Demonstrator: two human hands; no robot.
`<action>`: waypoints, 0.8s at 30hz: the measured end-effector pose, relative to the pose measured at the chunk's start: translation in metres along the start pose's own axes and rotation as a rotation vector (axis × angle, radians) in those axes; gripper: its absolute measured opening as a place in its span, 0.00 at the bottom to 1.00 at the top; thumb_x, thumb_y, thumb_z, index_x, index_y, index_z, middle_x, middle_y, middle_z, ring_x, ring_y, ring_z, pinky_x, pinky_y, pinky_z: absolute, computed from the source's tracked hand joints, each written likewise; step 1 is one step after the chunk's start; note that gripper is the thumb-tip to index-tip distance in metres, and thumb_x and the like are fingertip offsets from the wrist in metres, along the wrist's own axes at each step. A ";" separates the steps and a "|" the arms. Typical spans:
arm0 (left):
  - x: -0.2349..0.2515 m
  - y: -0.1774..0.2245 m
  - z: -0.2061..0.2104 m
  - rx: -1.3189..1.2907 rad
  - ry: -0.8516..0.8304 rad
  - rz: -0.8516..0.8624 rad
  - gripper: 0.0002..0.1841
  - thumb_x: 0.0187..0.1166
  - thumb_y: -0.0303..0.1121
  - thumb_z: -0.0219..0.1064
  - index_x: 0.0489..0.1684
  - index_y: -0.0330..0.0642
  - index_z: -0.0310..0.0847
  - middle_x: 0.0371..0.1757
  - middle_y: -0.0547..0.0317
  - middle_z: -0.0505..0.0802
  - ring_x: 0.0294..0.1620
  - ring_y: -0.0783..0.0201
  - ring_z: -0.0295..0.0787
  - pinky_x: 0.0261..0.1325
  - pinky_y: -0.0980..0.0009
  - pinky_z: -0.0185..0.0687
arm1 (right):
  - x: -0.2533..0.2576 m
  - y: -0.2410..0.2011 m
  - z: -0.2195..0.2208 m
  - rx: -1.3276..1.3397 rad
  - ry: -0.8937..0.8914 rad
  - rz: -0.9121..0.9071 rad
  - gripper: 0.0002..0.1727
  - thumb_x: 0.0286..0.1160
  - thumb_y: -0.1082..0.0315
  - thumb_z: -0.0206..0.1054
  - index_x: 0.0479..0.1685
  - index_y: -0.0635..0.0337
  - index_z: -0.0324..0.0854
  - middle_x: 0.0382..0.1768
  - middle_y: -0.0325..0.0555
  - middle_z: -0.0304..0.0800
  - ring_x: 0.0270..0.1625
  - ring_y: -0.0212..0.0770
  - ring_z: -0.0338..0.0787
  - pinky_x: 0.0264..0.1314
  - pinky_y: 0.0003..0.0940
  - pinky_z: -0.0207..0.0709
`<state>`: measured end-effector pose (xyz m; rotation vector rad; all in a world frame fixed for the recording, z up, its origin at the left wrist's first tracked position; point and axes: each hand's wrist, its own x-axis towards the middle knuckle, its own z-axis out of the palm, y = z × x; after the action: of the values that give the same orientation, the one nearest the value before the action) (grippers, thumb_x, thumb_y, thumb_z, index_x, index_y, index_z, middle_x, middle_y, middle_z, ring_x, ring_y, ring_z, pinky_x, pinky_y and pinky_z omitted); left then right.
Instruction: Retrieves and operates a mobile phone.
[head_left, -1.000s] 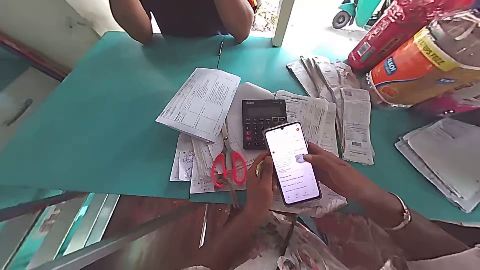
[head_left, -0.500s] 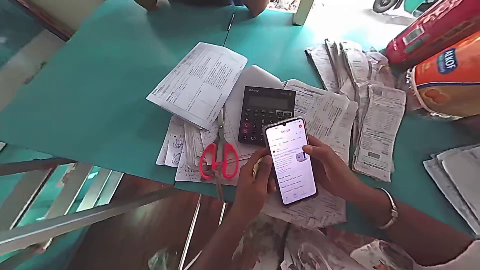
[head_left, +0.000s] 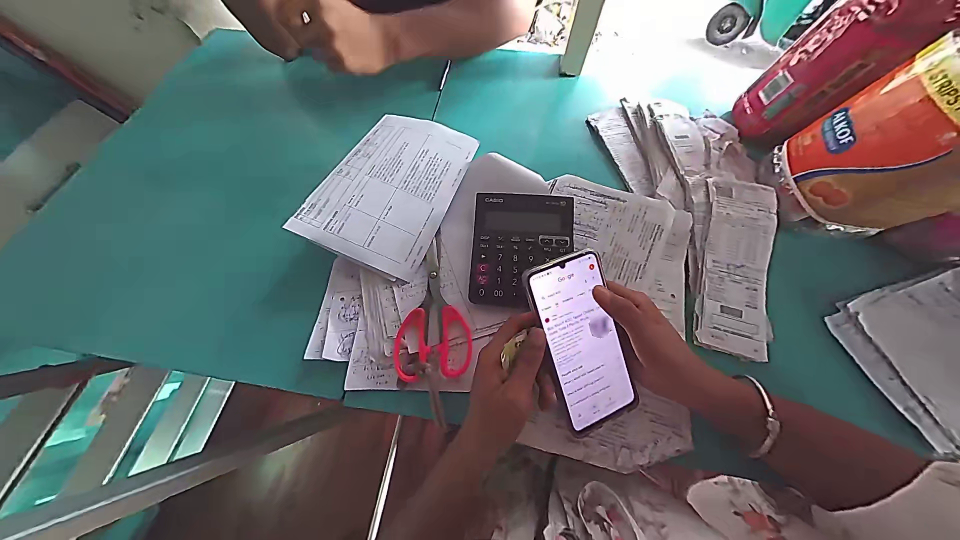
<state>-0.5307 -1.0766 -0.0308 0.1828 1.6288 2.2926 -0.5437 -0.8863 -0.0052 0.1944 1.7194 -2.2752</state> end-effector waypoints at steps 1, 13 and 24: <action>0.000 0.000 -0.001 0.003 -0.005 -0.003 0.13 0.92 0.31 0.49 0.63 0.37 0.76 0.28 0.75 0.88 0.19 0.82 0.83 0.23 0.84 0.83 | 0.000 0.001 -0.002 -0.007 -0.012 -0.006 0.15 0.93 0.59 0.48 0.55 0.52 0.81 0.43 0.29 0.97 0.46 0.26 0.95 0.54 0.25 0.90; 0.000 0.001 0.002 -0.045 0.123 -0.031 0.14 0.92 0.30 0.45 0.64 0.34 0.73 0.24 0.76 0.85 0.18 0.84 0.79 0.24 0.86 0.80 | -0.009 0.010 -0.013 -0.169 -0.134 -0.127 0.22 0.93 0.48 0.46 0.69 0.52 0.73 0.53 0.20 0.92 0.58 0.19 0.90 0.66 0.22 0.84; 0.000 0.002 0.002 -0.091 0.185 -0.032 0.13 0.92 0.31 0.47 0.59 0.40 0.77 0.25 0.75 0.85 0.19 0.84 0.78 0.24 0.87 0.77 | -0.010 0.019 -0.018 -0.214 -0.239 -0.222 0.23 0.93 0.47 0.45 0.73 0.49 0.70 0.57 0.23 0.90 0.61 0.21 0.88 0.68 0.24 0.83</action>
<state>-0.5304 -1.0759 -0.0278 -0.0779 1.5948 2.4142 -0.5291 -0.8724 -0.0250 -0.3147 1.9151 -2.1312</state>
